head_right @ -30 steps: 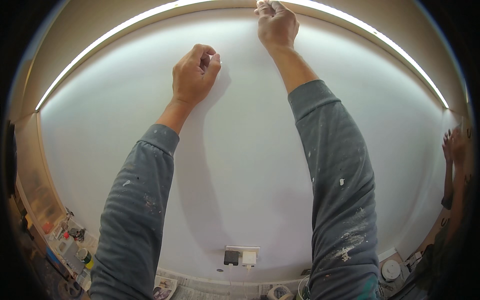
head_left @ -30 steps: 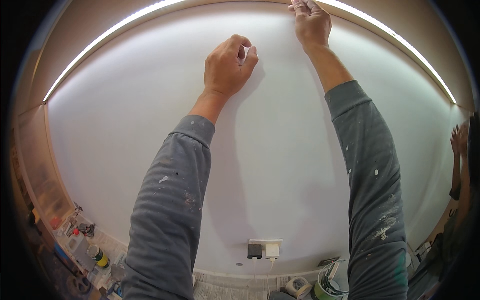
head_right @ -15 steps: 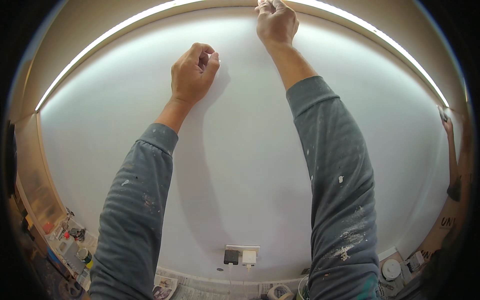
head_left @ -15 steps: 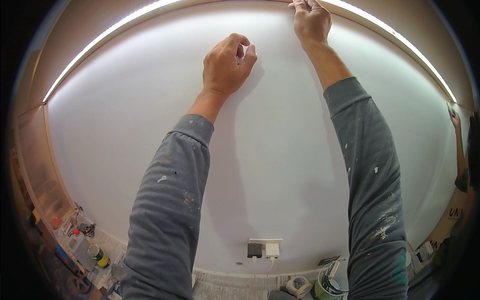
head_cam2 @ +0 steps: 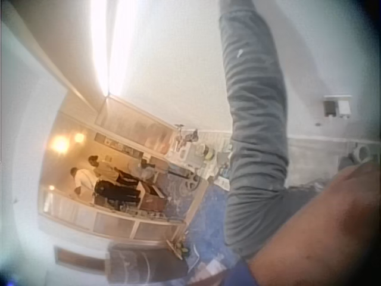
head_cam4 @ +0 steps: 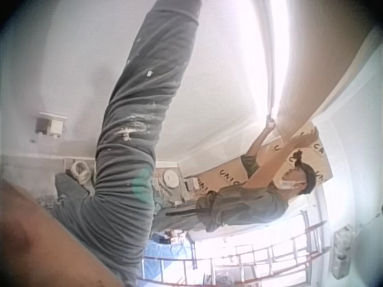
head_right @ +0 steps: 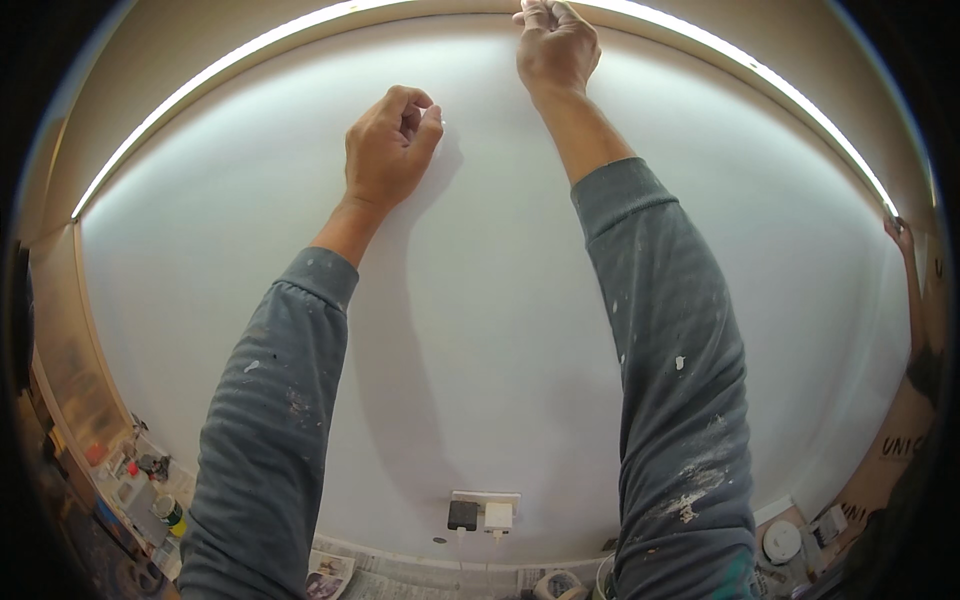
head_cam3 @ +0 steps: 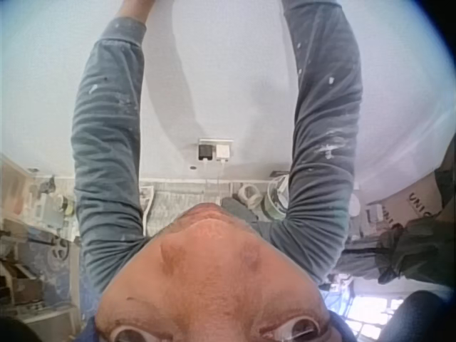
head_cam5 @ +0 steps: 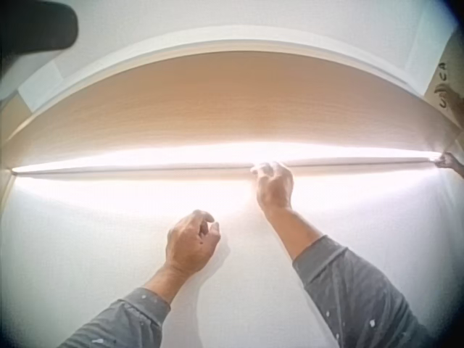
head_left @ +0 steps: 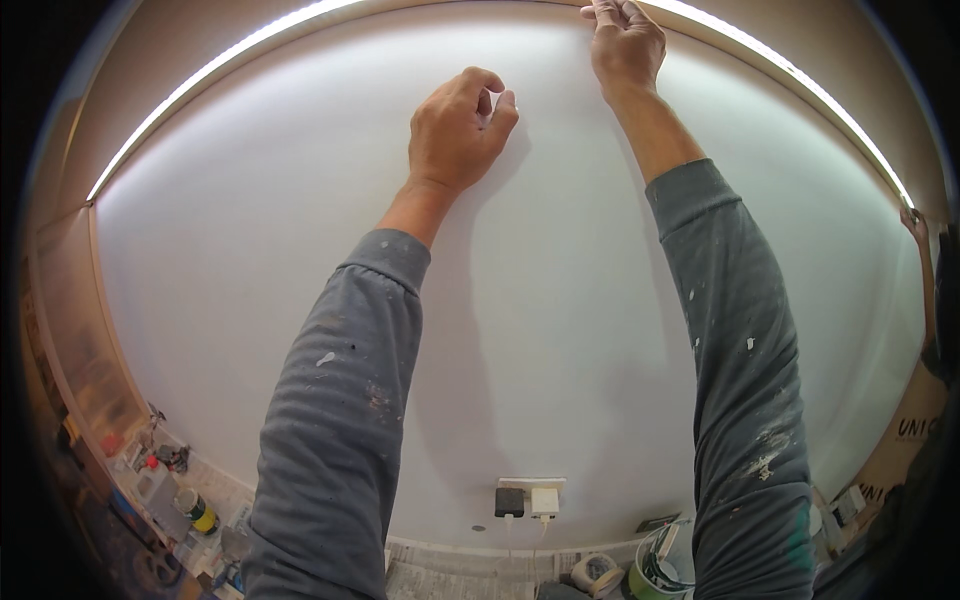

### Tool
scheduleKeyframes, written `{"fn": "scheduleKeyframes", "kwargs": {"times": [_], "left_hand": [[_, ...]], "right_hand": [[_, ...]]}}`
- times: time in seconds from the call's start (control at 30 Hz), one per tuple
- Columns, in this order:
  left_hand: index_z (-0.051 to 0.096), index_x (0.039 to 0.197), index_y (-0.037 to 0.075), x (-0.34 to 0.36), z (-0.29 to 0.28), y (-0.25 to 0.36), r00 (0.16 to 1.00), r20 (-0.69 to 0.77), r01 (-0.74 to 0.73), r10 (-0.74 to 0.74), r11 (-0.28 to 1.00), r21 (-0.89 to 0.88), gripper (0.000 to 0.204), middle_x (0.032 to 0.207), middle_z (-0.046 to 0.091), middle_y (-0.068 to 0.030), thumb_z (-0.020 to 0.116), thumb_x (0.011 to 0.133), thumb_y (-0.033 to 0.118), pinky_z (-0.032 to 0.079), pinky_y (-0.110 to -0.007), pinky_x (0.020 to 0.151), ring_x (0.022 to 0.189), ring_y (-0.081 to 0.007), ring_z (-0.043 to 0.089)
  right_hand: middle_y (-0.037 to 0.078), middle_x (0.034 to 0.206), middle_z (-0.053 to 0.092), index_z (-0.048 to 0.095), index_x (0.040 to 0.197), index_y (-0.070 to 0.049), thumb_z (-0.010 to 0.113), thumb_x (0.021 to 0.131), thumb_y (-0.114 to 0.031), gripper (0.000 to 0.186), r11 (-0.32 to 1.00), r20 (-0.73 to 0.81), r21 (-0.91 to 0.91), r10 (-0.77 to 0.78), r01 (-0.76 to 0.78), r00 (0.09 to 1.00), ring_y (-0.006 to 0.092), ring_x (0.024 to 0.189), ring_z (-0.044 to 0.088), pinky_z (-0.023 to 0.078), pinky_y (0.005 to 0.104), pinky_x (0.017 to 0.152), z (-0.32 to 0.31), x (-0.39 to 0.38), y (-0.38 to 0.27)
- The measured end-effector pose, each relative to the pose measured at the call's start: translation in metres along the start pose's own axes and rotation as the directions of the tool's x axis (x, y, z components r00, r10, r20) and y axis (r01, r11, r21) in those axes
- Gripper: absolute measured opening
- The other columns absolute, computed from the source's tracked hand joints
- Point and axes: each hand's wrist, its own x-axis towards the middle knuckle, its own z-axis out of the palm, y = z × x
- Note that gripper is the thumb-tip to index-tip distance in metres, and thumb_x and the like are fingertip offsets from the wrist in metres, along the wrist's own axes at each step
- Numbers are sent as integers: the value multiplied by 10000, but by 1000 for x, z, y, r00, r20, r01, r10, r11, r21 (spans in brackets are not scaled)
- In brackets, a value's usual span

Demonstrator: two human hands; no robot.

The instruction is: The person installs a curved LED light strip into a ceiling recess. They use a sanding block to smooth the edge of the recess and a small metal tool to press the strip into place. Another person assists by holding a large cardboard sheet nearby.

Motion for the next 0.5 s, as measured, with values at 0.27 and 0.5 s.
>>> {"fn": "scheduleKeyframes", "kwargs": {"times": [0.27, 0.5], "left_hand": [[663, 944, 111, 0, -1, 0, 1000, 6, -1, 1, 1000, 8, 111, 711, 627, 4, 703, 943, 214, 515, -298, 610, 611, -127, 589], [665, 945, 110, 0, -1, -2, 1000, 1, -3, 3, 1000, 13, 108, 709, 622, 2, 704, 940, 211, 515, -299, 608, 610, -129, 586]], "right_hand": [[180, 891, 756, 757, 865, 3, 651, 963, -156, 215, 998, 1, 28, 64, -64, 998, 294, 862, 699, 530, 391, 858, 0, -1, -4], [198, 918, 752, 760, 873, 5, 630, 982, -172, 245, 991, 60, 30, 129, -131, 990, 309, 875, 694, 529, 410, 868, -4, -4, -8]]}}
